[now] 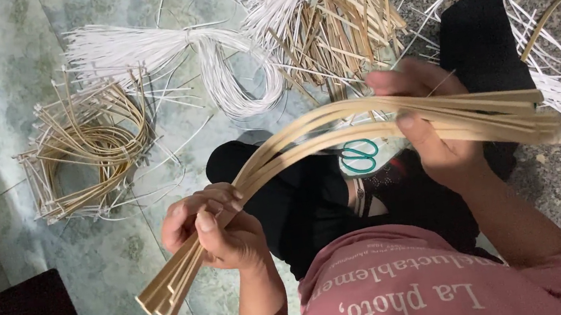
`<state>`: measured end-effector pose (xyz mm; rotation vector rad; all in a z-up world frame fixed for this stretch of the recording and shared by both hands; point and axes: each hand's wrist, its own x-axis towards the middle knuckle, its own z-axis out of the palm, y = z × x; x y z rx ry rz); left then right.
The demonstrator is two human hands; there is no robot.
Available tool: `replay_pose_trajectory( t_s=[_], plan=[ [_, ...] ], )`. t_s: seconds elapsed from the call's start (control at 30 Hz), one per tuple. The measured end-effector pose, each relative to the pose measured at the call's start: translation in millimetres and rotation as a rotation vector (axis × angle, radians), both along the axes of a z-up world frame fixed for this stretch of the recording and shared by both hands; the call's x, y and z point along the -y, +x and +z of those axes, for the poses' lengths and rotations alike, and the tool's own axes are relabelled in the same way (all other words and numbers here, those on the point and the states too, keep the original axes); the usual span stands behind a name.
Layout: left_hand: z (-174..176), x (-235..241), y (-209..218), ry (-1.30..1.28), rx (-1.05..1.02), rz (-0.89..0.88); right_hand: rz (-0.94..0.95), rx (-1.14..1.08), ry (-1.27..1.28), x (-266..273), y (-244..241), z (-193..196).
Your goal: The recorder wraps thin white strips around curved bamboo furniture frames.
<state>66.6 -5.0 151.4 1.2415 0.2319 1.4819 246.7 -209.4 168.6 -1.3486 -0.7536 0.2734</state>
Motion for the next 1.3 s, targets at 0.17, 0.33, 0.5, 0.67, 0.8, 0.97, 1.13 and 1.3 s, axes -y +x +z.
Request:
replay_pose_trajectory(
  t_s=[0.17,0.33,0.5,0.67,0.8,0.97,1.13,1.3],
  plan=[
    [-3,2,2,0.147,0.028,0.016,0.001,0.086,-0.128,-3,14,2],
    [-8,9,6,0.169,0.053,0.045,-0.048,-0.021,-0.191,-8,14,-14],
    [-20,23,11,0.143,0.082,0.033,-0.001,-0.133,-0.266,-23,13,-47],
    [-23,20,13,0.203,0.035,0.089,0.002,-0.190,-0.524,-29,17,-52],
    [-26,17,15,0.253,-0.019,0.076,0.158,-0.211,-0.292,-26,22,-56],
    [-25,21,15,0.215,0.011,0.051,0.202,-0.229,-0.220,-26,22,-50],
    [-21,23,10,0.186,0.008,0.013,0.216,-0.277,-0.161,-27,22,-37],
    [-14,27,9,0.159,-0.035,0.000,0.226,-0.015,-0.220,-26,24,-33]
  ],
)
